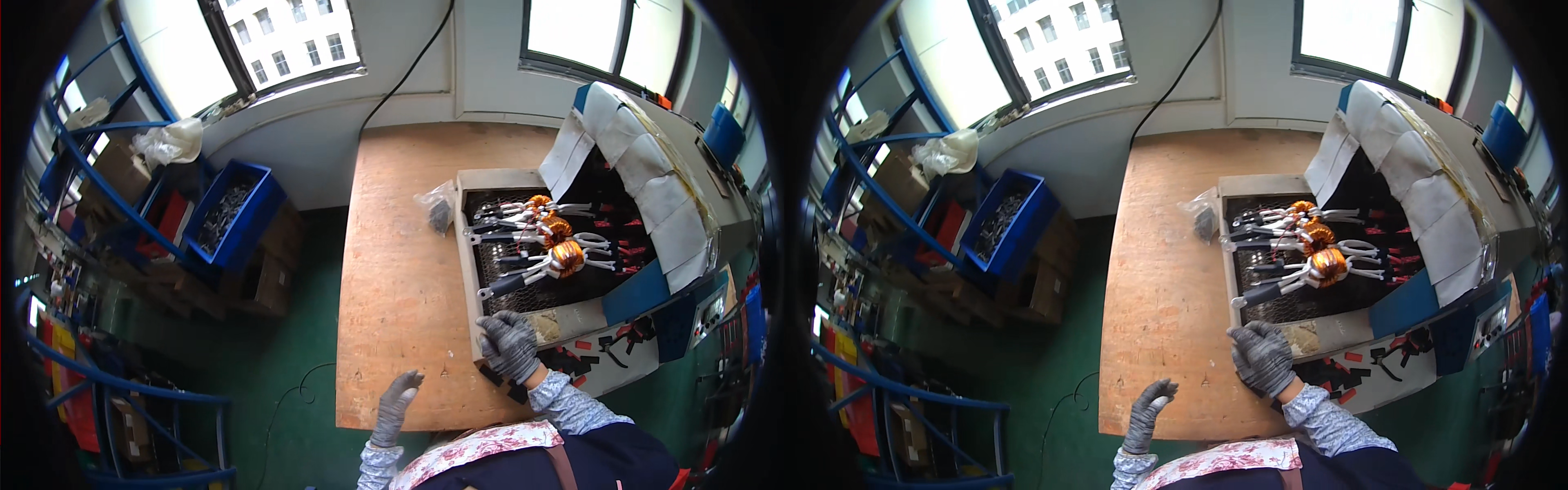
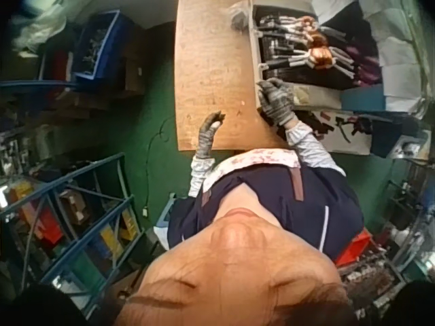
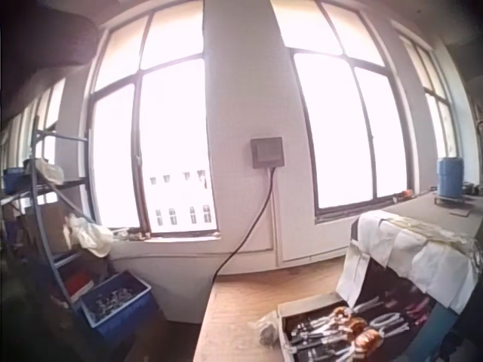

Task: The person uses a heat gun to apply heat to the ends of copper-wound electrical components arranged on a machine. They then pick up the heated components and place them onto a metal rack. The person repeats this process, handling the components one by one or in small groups, moving them from the machine to the rack.

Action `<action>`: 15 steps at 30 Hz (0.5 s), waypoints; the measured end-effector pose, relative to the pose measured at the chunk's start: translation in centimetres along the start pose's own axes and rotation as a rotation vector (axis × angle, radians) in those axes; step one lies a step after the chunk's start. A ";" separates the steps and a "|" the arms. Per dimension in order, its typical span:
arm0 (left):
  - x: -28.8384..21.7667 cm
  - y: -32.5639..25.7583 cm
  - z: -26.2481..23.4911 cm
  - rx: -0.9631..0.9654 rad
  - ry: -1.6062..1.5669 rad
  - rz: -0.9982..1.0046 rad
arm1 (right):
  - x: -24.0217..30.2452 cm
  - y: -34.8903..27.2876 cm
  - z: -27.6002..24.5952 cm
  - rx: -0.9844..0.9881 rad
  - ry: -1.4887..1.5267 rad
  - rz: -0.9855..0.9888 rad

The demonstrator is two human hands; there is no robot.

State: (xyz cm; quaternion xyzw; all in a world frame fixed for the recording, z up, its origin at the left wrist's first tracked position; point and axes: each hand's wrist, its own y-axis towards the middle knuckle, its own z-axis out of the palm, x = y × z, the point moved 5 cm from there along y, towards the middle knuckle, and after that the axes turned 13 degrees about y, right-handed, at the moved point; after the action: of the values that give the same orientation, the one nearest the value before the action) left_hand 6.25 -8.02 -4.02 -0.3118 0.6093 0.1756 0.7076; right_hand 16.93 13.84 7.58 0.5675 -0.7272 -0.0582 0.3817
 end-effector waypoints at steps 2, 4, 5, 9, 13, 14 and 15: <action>-0.6 -1.3 0.7 0.005 -0.001 0.010 | 0.0 0.4 0.0 -0.009 0.023 0.071; -1.0 -2.7 1.1 -0.011 0.038 0.042 | 0.2 0.5 0.3 0.031 -0.002 0.013; -1.3 -3.5 1.0 -0.039 0.055 0.039 | 0.4 0.6 0.6 0.056 -0.031 -0.003; -1.7 -8.2 0.1 -0.265 0.262 0.055 | 0.3 0.8 2.1 0.198 -0.115 -0.127; 0.0 -15.1 1.8 -0.541 0.243 0.102 | 0.8 0.0 2.7 0.211 -0.073 -0.274; -0.1 -16.1 3.1 -0.539 0.299 0.087 | 0.7 -0.4 2.9 0.220 -0.016 -0.304; -1.1 -17.4 4.7 -0.569 0.274 0.081 | 0.7 -0.7 2.9 0.271 0.036 -0.345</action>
State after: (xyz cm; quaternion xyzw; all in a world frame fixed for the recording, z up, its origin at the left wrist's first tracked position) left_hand 20.50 -17.71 1.28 -0.4935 0.6374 0.3231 0.4958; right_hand 15.60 11.98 5.52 0.7305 -0.6136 -0.0145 0.2993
